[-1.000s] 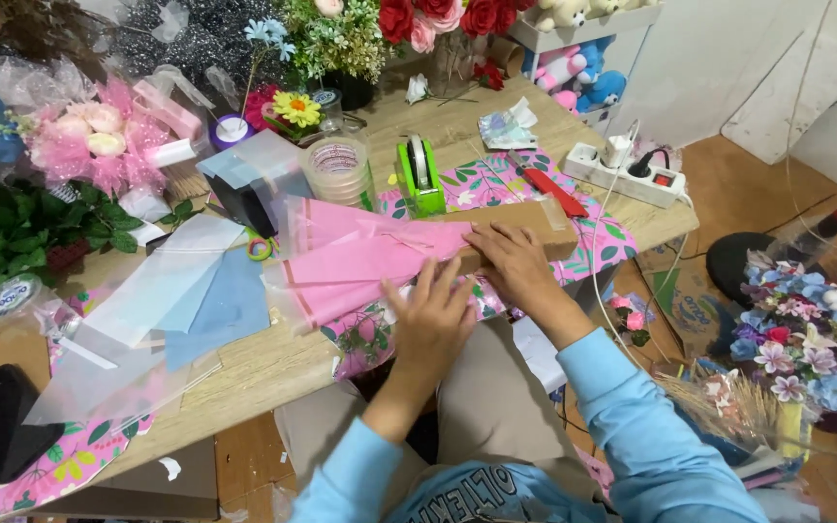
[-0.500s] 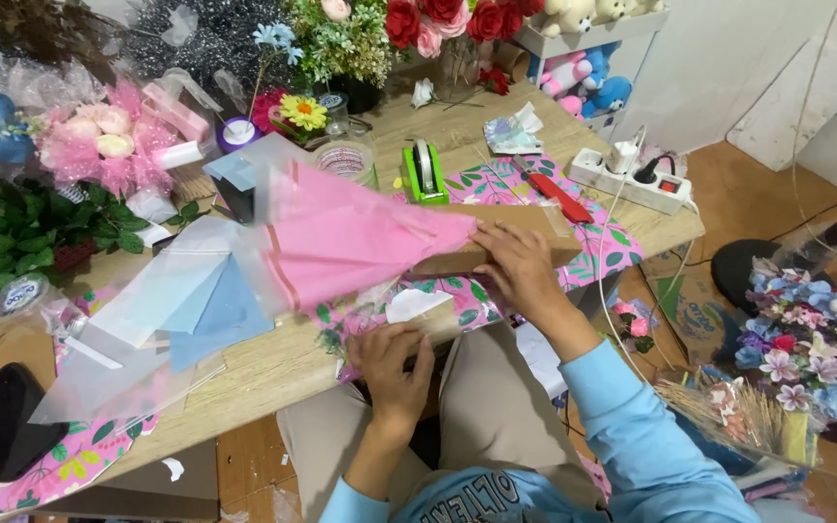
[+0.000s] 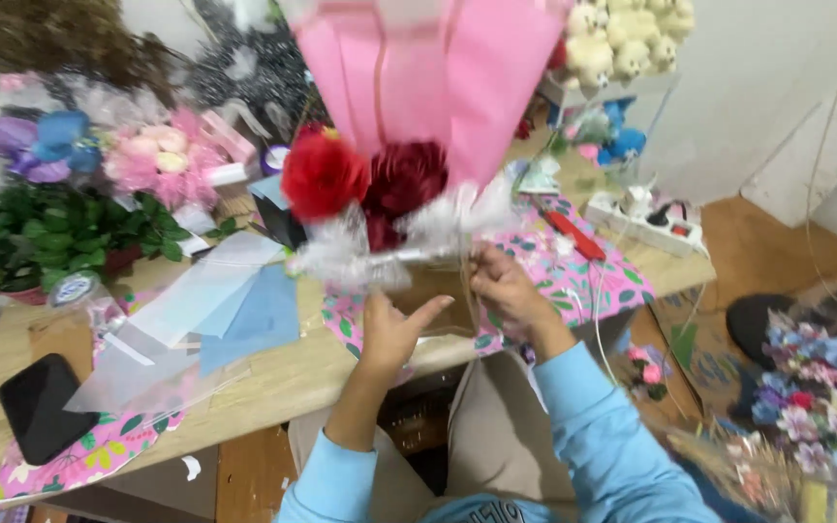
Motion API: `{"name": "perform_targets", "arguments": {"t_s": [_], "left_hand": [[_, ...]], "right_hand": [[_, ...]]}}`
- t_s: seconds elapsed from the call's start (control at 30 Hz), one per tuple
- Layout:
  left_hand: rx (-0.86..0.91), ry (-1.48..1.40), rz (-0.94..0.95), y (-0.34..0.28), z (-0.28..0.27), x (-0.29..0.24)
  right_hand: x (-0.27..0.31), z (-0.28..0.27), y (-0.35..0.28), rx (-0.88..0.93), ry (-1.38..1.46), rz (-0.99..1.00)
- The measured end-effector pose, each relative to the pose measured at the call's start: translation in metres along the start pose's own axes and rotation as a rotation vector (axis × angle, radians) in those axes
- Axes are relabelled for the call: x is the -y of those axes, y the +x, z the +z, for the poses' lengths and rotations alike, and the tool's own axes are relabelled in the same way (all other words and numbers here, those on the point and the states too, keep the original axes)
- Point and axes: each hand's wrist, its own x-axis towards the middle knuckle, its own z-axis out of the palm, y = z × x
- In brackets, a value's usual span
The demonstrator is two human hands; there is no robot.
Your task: The person wraps a bouquet of red roses in pink paper, folding the paper around the stems and securing it with tape. They repeat the process with a second sheet of pink paper to complete the wrapping.
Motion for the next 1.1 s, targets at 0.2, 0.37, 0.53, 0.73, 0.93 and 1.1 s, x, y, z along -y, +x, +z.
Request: {"name": "perform_targets", "arguments": {"t_s": [0.2,0.37,0.53,0.73,0.93,1.1], "left_hand": [[-0.201,0.021,0.200,-0.005,-0.017,-0.047],[-0.024,-0.248,0.251,-0.005,-0.048,-0.039],[-0.237,-0.454,0.461,0.001,-0.140,-0.124],[-0.190,-0.014,0.842,0.043,-0.190,-0.191],[-0.236,-0.223,0.726,0.051,-0.209,-0.199],[-0.296,-0.069,0.648,0.043,-0.235,-0.206]], "right_hand": [[0.041,0.059,0.004,0.043,-0.248,0.007],[0.000,0.020,0.000,-0.034,-0.322,0.085],[-0.003,-0.003,-0.003,-0.031,-0.350,0.139],[-0.012,-0.015,0.000,0.055,-0.365,0.108],[0.009,0.016,0.006,0.089,-0.325,0.156],[0.004,-0.005,0.013,0.185,-0.371,0.117]]}}
